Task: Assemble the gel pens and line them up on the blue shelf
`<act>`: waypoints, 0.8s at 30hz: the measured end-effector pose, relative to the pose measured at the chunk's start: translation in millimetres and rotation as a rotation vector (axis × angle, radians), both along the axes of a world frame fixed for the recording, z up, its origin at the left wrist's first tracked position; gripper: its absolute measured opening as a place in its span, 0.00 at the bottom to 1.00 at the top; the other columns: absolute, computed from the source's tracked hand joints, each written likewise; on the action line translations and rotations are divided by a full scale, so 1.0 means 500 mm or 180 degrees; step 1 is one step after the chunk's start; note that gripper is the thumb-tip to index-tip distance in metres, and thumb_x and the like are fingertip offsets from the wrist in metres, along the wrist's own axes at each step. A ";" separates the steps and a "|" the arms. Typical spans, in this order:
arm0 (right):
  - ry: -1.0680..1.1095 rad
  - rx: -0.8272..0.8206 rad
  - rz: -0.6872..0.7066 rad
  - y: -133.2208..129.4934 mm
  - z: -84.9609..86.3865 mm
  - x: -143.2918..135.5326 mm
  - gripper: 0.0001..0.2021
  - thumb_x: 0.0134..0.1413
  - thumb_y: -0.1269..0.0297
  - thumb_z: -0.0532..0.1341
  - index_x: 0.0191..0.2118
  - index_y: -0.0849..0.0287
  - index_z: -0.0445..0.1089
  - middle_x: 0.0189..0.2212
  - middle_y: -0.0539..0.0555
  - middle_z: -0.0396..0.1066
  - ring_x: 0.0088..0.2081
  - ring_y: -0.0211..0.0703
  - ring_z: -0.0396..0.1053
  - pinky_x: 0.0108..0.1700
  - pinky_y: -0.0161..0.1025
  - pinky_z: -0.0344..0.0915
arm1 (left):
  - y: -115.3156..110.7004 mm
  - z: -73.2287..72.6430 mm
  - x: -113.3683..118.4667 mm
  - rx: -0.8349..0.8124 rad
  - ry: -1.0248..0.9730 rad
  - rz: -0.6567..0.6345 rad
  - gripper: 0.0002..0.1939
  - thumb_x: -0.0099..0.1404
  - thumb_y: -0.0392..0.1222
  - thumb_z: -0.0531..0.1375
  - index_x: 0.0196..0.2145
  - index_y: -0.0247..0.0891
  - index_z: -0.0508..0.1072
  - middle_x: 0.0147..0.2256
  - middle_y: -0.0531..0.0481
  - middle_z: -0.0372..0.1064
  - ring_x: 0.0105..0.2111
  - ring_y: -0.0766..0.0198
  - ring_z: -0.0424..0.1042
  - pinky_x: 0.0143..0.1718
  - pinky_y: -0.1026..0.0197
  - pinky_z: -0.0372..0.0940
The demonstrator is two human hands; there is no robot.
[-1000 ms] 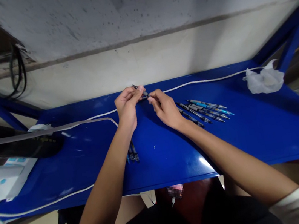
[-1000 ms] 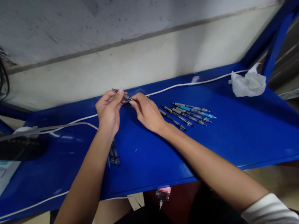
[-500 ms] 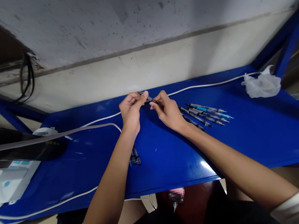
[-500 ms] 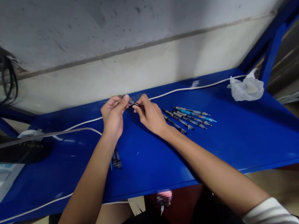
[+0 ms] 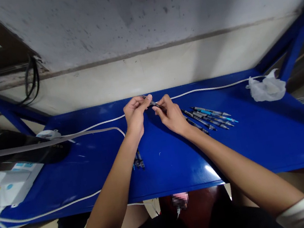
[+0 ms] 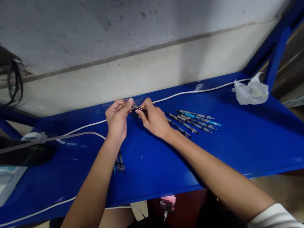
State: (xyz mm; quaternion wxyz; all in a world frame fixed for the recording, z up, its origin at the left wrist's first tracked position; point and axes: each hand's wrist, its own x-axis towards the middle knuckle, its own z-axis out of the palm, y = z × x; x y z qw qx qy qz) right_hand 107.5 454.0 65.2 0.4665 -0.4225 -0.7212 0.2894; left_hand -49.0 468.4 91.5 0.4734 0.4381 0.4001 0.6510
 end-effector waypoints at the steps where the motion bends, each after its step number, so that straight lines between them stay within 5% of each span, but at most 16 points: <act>1: -0.0058 -0.0001 -0.0033 -0.002 0.003 0.000 0.11 0.77 0.51 0.58 0.49 0.52 0.62 0.38 0.52 0.77 0.35 0.46 0.74 0.38 0.40 0.62 | 0.001 0.000 -0.001 0.0002 -0.0002 0.0015 0.14 0.60 0.45 0.79 0.29 0.40 0.79 0.31 0.52 0.76 0.31 0.67 0.73 0.38 0.61 0.68; 6: -0.0230 0.0134 -0.0005 -0.003 0.011 0.001 0.13 0.81 0.52 0.51 0.47 0.53 0.67 0.38 0.53 0.77 0.36 0.47 0.73 0.42 0.43 0.62 | 0.004 -0.004 -0.003 -0.0010 -0.0004 0.0092 0.14 0.61 0.45 0.78 0.29 0.41 0.79 0.29 0.53 0.75 0.30 0.67 0.72 0.37 0.61 0.67; 12: 0.0085 0.0044 0.0058 0.001 -0.002 0.000 0.09 0.77 0.53 0.58 0.49 0.51 0.62 0.39 0.53 0.78 0.39 0.48 0.77 0.41 0.42 0.65 | 0.004 -0.006 -0.001 -0.0004 0.0060 0.0068 0.15 0.61 0.47 0.78 0.29 0.40 0.78 0.31 0.52 0.76 0.30 0.67 0.73 0.37 0.60 0.67; 19: -0.0239 0.0164 -0.0041 -0.004 0.013 0.001 0.13 0.81 0.52 0.51 0.49 0.52 0.68 0.42 0.56 0.77 0.40 0.49 0.74 0.44 0.44 0.64 | 0.006 -0.004 -0.006 0.0015 -0.0009 0.0210 0.17 0.59 0.46 0.79 0.27 0.41 0.76 0.26 0.56 0.70 0.28 0.68 0.69 0.36 0.60 0.66; 24: -0.0071 0.0078 -0.0070 0.003 -0.004 0.003 0.09 0.77 0.53 0.58 0.49 0.51 0.62 0.40 0.54 0.77 0.37 0.48 0.75 0.40 0.42 0.65 | 0.006 0.000 -0.009 0.0041 0.0027 0.0234 0.18 0.60 0.48 0.79 0.27 0.41 0.74 0.26 0.56 0.69 0.28 0.68 0.69 0.36 0.60 0.67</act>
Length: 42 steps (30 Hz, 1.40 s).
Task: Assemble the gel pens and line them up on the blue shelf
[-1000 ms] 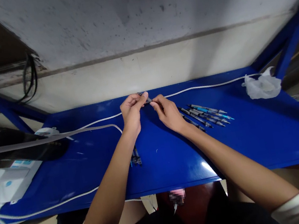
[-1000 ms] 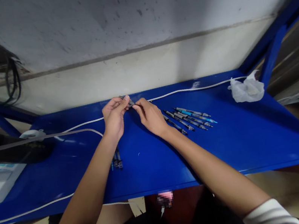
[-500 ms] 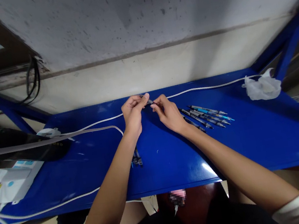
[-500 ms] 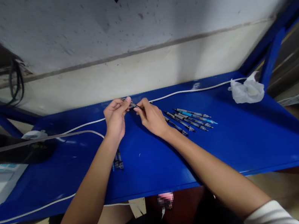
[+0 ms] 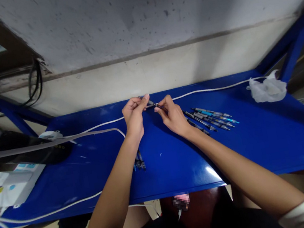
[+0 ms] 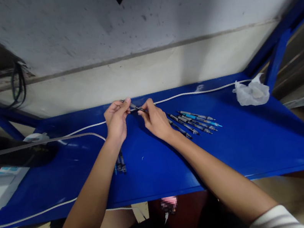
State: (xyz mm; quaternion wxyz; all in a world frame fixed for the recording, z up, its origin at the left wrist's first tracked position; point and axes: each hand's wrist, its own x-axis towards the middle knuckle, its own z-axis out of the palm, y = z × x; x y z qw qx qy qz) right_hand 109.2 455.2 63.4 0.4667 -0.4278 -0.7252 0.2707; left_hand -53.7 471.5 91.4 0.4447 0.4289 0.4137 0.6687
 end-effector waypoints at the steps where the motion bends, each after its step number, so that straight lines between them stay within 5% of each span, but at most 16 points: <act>1: 0.0008 -0.0022 -0.0009 0.000 0.000 0.000 0.10 0.76 0.52 0.59 0.50 0.51 0.62 0.39 0.53 0.77 0.36 0.48 0.75 0.40 0.42 0.65 | 0.000 0.001 -0.002 0.0007 -0.0007 0.0030 0.18 0.60 0.48 0.79 0.27 0.41 0.74 0.26 0.56 0.69 0.28 0.68 0.69 0.36 0.60 0.67; 14: -0.0102 -0.0044 -0.0073 -0.013 0.020 0.000 0.17 0.80 0.47 0.52 0.46 0.52 0.71 0.31 0.50 0.72 0.30 0.44 0.67 0.35 0.40 0.60 | 0.020 0.004 -0.052 0.0113 -0.0325 0.0614 0.15 0.65 0.56 0.75 0.35 0.45 0.79 0.32 0.53 0.75 0.33 0.67 0.73 0.35 0.61 0.67; 20: -0.0094 -0.0076 -0.0074 -0.013 0.021 0.000 0.17 0.80 0.46 0.53 0.46 0.52 0.72 0.30 0.50 0.71 0.29 0.43 0.67 0.35 0.39 0.59 | 0.022 -0.002 -0.055 0.0152 -0.0091 0.0574 0.16 0.68 0.59 0.72 0.35 0.45 0.78 0.36 0.50 0.80 0.35 0.64 0.77 0.35 0.59 0.67; 33: -0.0066 -0.0046 -0.0067 -0.012 0.018 0.000 0.17 0.79 0.46 0.54 0.46 0.51 0.72 0.30 0.50 0.72 0.29 0.44 0.67 0.34 0.40 0.59 | 0.016 0.010 -0.043 0.0066 -0.0618 0.0640 0.15 0.63 0.53 0.77 0.35 0.42 0.80 0.36 0.50 0.79 0.33 0.67 0.75 0.35 0.64 0.67; 37: -0.0076 -0.0038 -0.0067 -0.011 0.018 -0.002 0.18 0.79 0.44 0.54 0.46 0.52 0.72 0.30 0.51 0.73 0.29 0.44 0.67 0.34 0.40 0.59 | 0.014 0.010 -0.040 0.0007 -0.0394 0.0502 0.13 0.65 0.53 0.76 0.36 0.43 0.81 0.35 0.51 0.80 0.35 0.65 0.77 0.36 0.63 0.67; 42: -0.0024 0.0006 -0.0088 -0.008 0.015 -0.001 0.16 0.79 0.46 0.55 0.46 0.52 0.72 0.32 0.51 0.74 0.30 0.44 0.69 0.35 0.40 0.60 | 0.003 0.009 -0.021 -0.0115 -0.0084 -0.0243 0.13 0.64 0.52 0.76 0.37 0.42 0.82 0.40 0.47 0.83 0.37 0.64 0.80 0.40 0.62 0.72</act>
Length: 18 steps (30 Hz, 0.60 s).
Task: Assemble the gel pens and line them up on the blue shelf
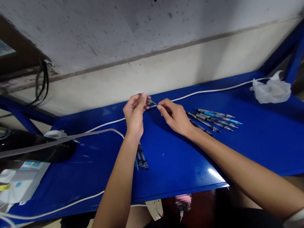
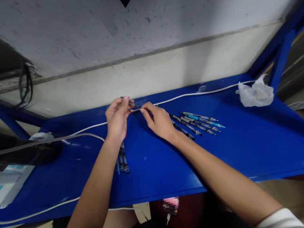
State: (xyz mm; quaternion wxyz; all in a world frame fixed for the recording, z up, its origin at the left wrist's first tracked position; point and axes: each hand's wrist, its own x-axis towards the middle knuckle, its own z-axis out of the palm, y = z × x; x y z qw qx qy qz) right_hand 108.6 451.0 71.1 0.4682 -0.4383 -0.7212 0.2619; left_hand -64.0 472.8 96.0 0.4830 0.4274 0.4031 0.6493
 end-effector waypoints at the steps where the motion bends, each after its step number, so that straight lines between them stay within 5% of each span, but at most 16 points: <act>1: 0.0024 0.0022 -0.0007 0.001 -0.002 0.001 0.15 0.79 0.47 0.55 0.47 0.52 0.72 0.33 0.51 0.75 0.31 0.44 0.69 0.35 0.40 0.60 | -0.002 -0.001 0.004 -0.0026 0.0070 -0.0180 0.13 0.65 0.52 0.76 0.38 0.42 0.83 0.41 0.46 0.84 0.39 0.62 0.81 0.42 0.61 0.73; 7: 0.0140 0.0119 -0.0001 0.008 -0.011 0.001 0.11 0.79 0.51 0.56 0.45 0.51 0.69 0.33 0.50 0.75 0.31 0.44 0.70 0.36 0.41 0.60 | -0.008 -0.009 0.016 0.0020 0.0233 -0.0591 0.18 0.59 0.43 0.79 0.46 0.40 0.85 0.45 0.44 0.85 0.48 0.54 0.83 0.56 0.50 0.75; 18: 0.0233 0.0027 -0.0079 0.007 -0.011 -0.002 0.11 0.73 0.54 0.63 0.49 0.50 0.60 0.34 0.48 0.71 0.28 0.42 0.66 0.35 0.41 0.61 | 0.018 -0.010 -0.018 0.0174 -0.0253 0.0040 0.18 0.60 0.39 0.78 0.47 0.40 0.84 0.41 0.46 0.83 0.43 0.58 0.83 0.55 0.51 0.75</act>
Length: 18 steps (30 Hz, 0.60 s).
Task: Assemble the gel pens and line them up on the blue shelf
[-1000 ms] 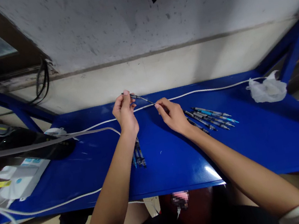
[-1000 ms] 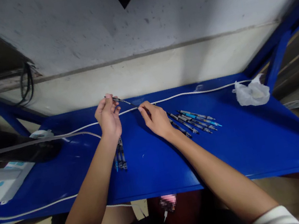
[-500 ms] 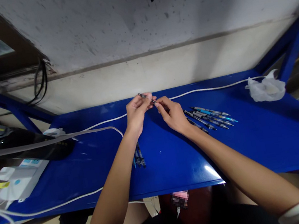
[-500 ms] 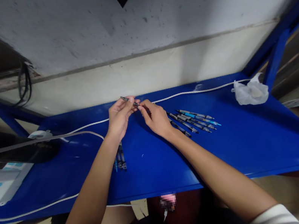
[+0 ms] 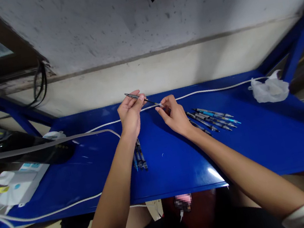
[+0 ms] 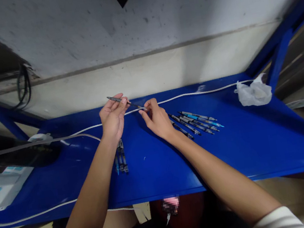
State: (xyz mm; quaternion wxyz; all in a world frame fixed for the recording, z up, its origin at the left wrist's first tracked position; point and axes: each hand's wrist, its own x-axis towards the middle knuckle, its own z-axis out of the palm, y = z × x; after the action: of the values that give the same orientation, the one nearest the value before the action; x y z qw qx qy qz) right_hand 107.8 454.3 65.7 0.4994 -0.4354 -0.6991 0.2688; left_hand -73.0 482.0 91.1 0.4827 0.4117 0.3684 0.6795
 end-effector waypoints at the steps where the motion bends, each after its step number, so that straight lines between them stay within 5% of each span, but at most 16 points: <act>1: 0.0001 0.0008 -0.0004 0.000 0.000 0.000 0.11 0.74 0.54 0.63 0.48 0.50 0.60 0.34 0.48 0.71 0.29 0.42 0.66 0.36 0.41 0.61 | 0.001 -0.001 -0.001 0.0004 -0.0025 0.0020 0.17 0.60 0.39 0.78 0.47 0.40 0.84 0.41 0.46 0.83 0.43 0.58 0.83 0.56 0.51 0.75; 10: 0.0038 -0.0058 -0.0025 -0.001 0.002 0.000 0.11 0.74 0.54 0.62 0.45 0.50 0.59 0.31 0.47 0.69 0.28 0.42 0.66 0.35 0.41 0.59 | -0.005 0.003 0.006 0.0056 0.0086 -0.0072 0.17 0.61 0.38 0.77 0.47 0.40 0.84 0.41 0.45 0.83 0.42 0.59 0.83 0.54 0.53 0.75; 18: 0.0087 0.0019 0.0042 0.000 0.004 -0.003 0.11 0.71 0.58 0.62 0.43 0.50 0.56 0.29 0.45 0.65 0.26 0.40 0.63 0.32 0.40 0.58 | -0.027 0.010 0.031 -0.0062 0.0752 -0.0594 0.17 0.59 0.42 0.78 0.45 0.40 0.85 0.41 0.45 0.84 0.44 0.55 0.83 0.53 0.50 0.75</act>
State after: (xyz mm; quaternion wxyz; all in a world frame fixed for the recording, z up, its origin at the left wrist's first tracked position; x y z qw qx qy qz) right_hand 106.2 454.2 67.8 0.5084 -0.4256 -0.6959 0.2758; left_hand -57.7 468.5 96.0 0.5010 0.5166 0.3893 0.5749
